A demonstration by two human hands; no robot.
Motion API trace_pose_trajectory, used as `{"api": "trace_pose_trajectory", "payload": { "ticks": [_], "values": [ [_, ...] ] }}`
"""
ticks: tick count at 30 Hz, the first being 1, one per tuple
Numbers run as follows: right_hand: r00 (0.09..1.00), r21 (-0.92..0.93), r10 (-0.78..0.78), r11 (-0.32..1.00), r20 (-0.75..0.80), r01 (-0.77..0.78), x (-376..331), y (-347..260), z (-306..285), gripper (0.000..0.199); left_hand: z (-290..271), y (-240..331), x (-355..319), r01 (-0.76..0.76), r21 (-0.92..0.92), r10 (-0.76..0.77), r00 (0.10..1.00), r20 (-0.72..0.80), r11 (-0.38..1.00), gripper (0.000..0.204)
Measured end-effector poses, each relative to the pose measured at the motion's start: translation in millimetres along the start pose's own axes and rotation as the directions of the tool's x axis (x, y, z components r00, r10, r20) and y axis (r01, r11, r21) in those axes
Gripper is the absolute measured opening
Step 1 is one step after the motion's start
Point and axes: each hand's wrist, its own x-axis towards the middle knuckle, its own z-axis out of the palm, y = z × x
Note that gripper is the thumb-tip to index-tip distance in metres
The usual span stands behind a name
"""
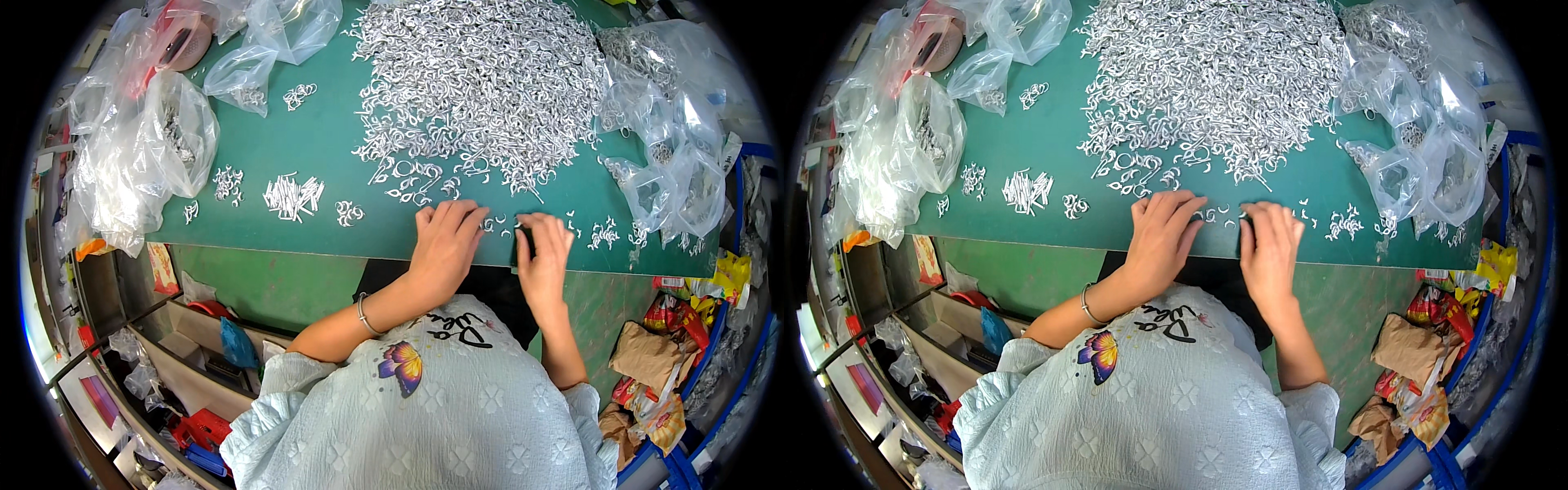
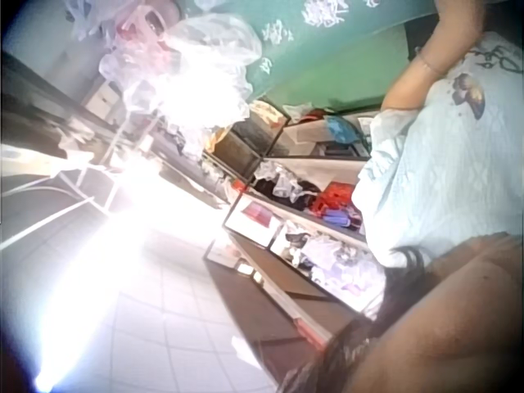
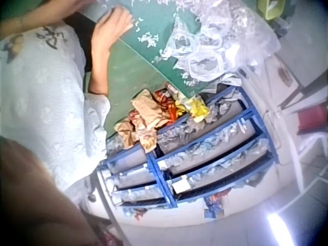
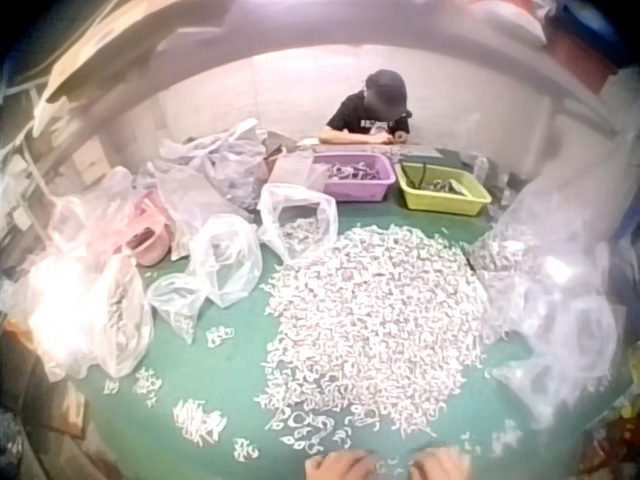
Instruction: The person sorts small metallic hook-shaped parts by hand on a green work table, moving them from a central pile into separate groups.
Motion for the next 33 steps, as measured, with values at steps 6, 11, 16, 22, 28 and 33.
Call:
{"api": "trace_pose_trajectory", "payload": {
  "ticks": [6, 11, 16, 22, 28, 33],
  "values": [
    [0.999, 0.198, -0.012, 0.980, 0.052, 0.001, -1, -2, 0, 0.024, -21, -5, -10, 0.032, -0.086, -0.032, 0.999, 0.006, 0.996, 0.032],
    [0.986, 0.187, -0.141, 0.975, 0.095, 0.121, 4, -7, 6, 0.027, -28, -1, -34, 0.277, -0.564, -0.005, 0.900, 0.436, 0.778, 0.023],
    [0.985, 0.363, -0.125, 0.929, 0.119, 0.074, 0, -4, 4, 0.035, 10, -31, -65, 0.734, -0.629, -0.010, 0.653, 0.758, 0.257, 0.027],
    [0.901, 0.267, -0.298, 0.939, 0.316, 0.217, -8, -17, 8, 0.046, 50, -53, -60, 0.714, -0.429, 0.064, 0.550, 0.833, -0.553, 0.053],
    [0.836, 0.414, -0.416, 0.873, 0.359, 0.256, -42, -21, 4, 0.049, 54, -48, -66, 0.604, -0.385, 0.208, 0.685, 0.698, -0.698, 0.051],
    [0.842, 0.562, -0.501, 0.763, 0.200, 0.320, -45, -23, 12, 0.036, 31, -46, -63, 0.743, -0.508, -0.201, 0.470, 0.859, -0.435, 0.035]
  ]
}}
